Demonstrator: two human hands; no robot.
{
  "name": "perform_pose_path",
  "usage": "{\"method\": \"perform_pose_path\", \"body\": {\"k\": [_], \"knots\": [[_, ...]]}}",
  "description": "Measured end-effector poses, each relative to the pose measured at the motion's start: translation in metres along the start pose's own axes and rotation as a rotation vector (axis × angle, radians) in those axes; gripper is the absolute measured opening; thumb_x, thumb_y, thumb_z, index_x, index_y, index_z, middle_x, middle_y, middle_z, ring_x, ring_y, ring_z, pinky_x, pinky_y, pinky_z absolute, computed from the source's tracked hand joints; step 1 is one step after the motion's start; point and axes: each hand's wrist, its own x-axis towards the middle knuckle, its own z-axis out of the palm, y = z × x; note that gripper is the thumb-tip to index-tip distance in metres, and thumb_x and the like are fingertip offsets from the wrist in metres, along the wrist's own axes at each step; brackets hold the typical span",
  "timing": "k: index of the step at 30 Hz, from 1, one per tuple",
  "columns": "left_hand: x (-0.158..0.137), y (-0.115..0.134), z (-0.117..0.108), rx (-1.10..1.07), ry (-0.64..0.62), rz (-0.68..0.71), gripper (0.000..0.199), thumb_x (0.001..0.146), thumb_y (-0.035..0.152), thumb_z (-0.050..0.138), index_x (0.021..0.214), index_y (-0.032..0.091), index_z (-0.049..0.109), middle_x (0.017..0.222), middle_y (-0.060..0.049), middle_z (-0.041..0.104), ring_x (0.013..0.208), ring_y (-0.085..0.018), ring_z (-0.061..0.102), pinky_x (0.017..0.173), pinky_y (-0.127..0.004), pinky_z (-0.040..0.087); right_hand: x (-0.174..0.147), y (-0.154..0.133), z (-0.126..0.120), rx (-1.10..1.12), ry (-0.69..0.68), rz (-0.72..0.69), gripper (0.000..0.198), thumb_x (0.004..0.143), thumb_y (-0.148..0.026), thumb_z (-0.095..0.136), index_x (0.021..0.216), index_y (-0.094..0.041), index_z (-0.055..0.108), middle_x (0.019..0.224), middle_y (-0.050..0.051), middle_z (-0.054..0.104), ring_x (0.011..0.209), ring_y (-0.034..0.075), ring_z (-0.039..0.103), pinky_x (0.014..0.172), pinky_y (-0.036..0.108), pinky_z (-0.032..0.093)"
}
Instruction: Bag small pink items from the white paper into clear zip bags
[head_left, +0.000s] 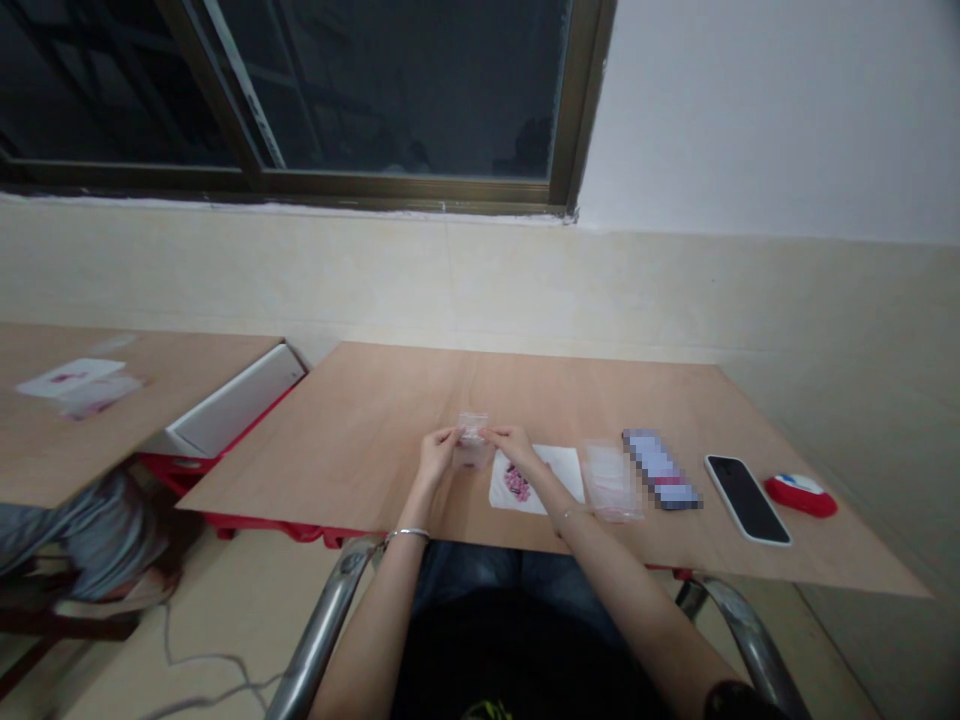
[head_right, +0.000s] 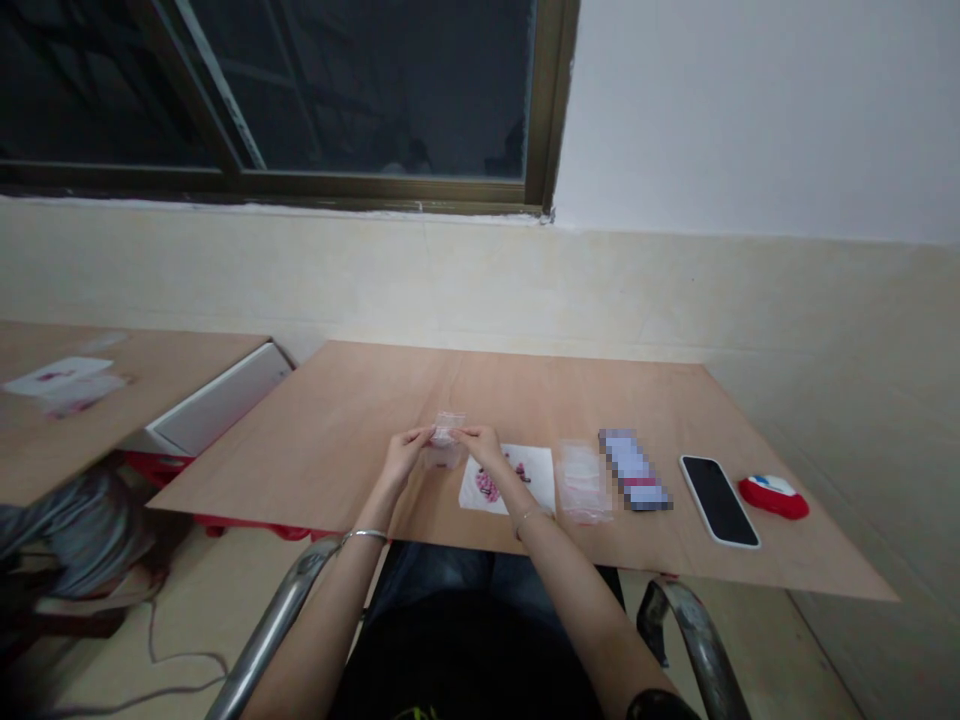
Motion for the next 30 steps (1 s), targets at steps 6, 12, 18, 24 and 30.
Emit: {"method": "perform_pose_path", "body": {"k": [6,12,18,24,30], "knots": [[0.036,-0.018,-0.001,-0.057,0.08,-0.052,0.029,0.061,0.038,0.067,0.069,0.01,0.068,0.061,-0.005,0.063,0.053,-0.011,0.05,0.052,-0.022,0.037,0.026,-0.004,0.012,-0.047,-0.047,0.071,0.026,0.087,-0.034,0.052,0.101,-0.013,0.057,0.099,0.005,0.06,0.084,0.016,0.059,0.073,0.033,0.051],[0.063,-0.036,0.004,-0.114,0.16,-0.094,0.024,0.052,0.03,0.069,0.063,0.01,0.063,0.055,-0.002,0.059,0.049,-0.01,0.048,0.05,-0.022,0.036,0.033,-0.009,0.014,-0.07,-0.006,0.112,0.032,0.086,-0.035,0.053,0.11,-0.014,0.054,0.111,0.005,0.056,0.094,0.021,0.057,0.078,0.038,0.05],[0.072,-0.05,0.013,-0.147,0.22,-0.119,0.026,0.051,0.032,0.068,0.062,0.011,0.059,0.056,-0.002,0.058,0.051,-0.011,0.05,0.052,-0.022,0.038,0.022,-0.009,0.015,-0.066,0.041,0.13,0.033,0.086,-0.034,0.052,0.112,-0.014,0.053,0.112,0.006,0.055,0.096,0.022,0.056,0.08,0.039,0.049],[0.069,-0.042,0.022,-0.133,0.264,-0.114,0.026,0.057,0.035,0.067,0.064,0.011,0.059,0.052,0.0,0.055,0.053,-0.011,0.051,0.055,-0.023,0.04,0.004,-0.015,0.009,-0.048,0.081,0.112,0.033,0.086,-0.035,0.053,0.112,-0.014,0.053,0.112,0.006,0.055,0.097,0.023,0.056,0.081,0.04,0.049],[0.066,-0.031,0.032,-0.102,0.273,-0.112,0.027,0.06,0.033,0.067,0.071,0.01,0.06,0.054,-0.001,0.057,0.057,-0.013,0.054,0.059,-0.024,0.043,-0.01,-0.021,0.003,-0.019,0.096,0.097,0.033,0.086,-0.035,0.053,0.111,-0.014,0.054,0.112,0.005,0.055,0.097,0.023,0.056,0.081,0.04,0.049]]}}
